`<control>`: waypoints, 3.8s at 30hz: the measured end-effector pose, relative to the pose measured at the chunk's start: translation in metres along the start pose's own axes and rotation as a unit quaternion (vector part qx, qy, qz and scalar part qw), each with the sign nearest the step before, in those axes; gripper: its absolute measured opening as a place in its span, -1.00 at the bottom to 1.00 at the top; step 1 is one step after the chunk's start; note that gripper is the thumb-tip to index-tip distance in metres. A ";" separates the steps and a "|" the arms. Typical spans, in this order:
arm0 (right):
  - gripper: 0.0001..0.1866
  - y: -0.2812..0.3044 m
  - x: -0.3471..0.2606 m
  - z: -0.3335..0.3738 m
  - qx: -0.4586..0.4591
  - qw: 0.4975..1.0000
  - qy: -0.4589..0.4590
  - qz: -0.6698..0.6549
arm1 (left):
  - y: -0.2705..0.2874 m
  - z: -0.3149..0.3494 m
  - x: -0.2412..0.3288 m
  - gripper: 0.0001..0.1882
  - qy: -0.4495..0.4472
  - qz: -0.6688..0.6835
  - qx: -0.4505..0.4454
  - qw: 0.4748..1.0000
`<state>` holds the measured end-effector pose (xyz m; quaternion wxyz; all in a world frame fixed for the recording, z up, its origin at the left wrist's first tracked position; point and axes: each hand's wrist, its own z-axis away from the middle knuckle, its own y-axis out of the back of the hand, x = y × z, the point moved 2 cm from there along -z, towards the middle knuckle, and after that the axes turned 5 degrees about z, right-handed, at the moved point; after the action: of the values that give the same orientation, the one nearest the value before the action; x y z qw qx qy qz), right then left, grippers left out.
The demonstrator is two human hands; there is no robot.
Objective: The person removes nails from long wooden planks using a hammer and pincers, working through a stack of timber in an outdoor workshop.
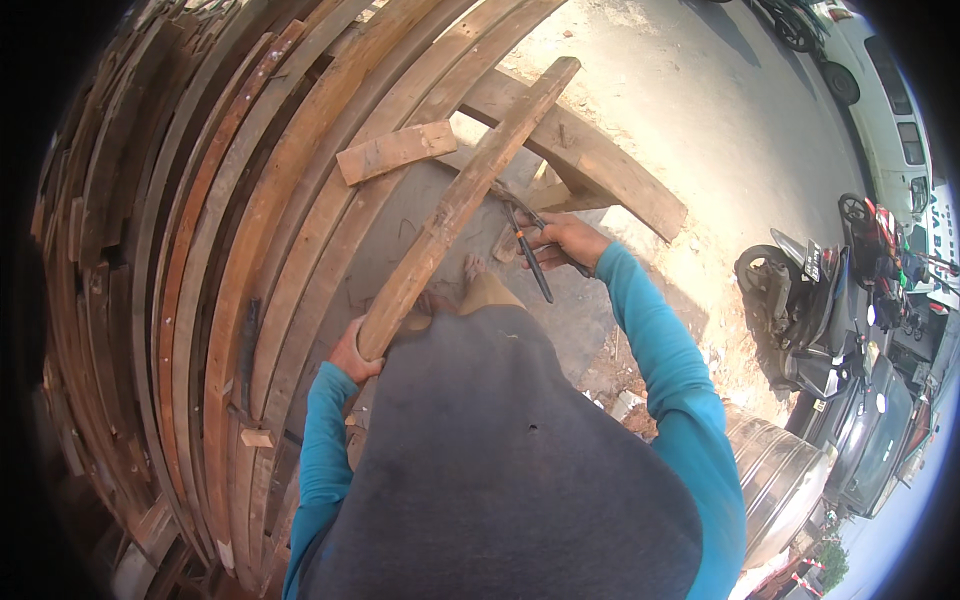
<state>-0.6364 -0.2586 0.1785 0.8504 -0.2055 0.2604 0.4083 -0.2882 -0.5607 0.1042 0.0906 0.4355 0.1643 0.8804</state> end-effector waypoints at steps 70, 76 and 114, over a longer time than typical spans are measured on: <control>-0.38 0.050 -0.050 -0.012 -0.069 0.985 -0.062 0.146 | -0.019 0.008 0.012 0.01 0.067 -0.081 0.052 0.993; -0.41 0.074 -0.075 -0.020 -0.110 0.973 -0.112 0.166 | -0.024 0.011 0.010 0.06 0.060 -0.095 0.062 0.992; -0.72 0.054 -0.034 -0.035 -0.112 0.980 -0.155 -0.064 | -0.016 0.010 0.020 0.00 0.066 -0.064 0.067 0.994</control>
<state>-0.7073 -0.2673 0.1645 0.8763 -0.2497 0.0647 0.4068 -0.2922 -0.5377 0.1181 0.1059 0.3705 0.2562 0.8865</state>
